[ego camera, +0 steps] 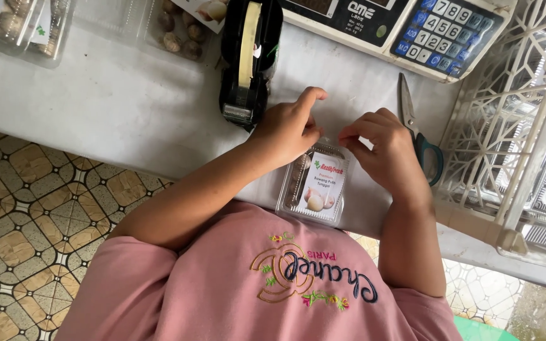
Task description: Sealing small plastic containers of garlic with tape and applying labels at a workstation.
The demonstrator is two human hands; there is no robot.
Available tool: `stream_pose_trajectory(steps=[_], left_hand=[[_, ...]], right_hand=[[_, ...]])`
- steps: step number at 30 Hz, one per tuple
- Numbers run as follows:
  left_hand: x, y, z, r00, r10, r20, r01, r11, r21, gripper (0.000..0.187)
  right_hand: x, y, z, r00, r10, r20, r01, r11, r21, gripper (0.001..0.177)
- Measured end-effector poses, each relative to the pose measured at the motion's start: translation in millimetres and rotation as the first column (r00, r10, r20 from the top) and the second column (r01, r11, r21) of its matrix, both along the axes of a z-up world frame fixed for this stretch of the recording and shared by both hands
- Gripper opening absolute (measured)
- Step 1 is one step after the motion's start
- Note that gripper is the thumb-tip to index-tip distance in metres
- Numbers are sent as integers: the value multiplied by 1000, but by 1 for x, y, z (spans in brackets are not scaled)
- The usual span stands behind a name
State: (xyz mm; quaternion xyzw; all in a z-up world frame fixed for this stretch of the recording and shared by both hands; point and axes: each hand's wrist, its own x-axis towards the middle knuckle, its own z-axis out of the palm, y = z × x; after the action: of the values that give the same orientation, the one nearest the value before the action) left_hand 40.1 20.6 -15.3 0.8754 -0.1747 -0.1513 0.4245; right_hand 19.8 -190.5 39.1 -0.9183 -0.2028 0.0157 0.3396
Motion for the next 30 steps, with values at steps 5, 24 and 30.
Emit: stream_pose_trajectory(steps=[5, 24, 30], left_hand=[[-2, 1, -3, 999, 30, 33, -31, 999, 20, 49], [-2, 4, 8, 996, 5, 86, -14, 995, 102, 14], [-1, 4, 0, 999, 6, 32, -9, 994, 110, 22]], right_hand=[[3, -5, -9, 999, 31, 12, -31, 999, -8, 8], [5, -21, -23, 985, 28, -173, -41, 996, -75, 9], [4, -29, -28, 940, -55, -337, 31, 996, -78, 12]])
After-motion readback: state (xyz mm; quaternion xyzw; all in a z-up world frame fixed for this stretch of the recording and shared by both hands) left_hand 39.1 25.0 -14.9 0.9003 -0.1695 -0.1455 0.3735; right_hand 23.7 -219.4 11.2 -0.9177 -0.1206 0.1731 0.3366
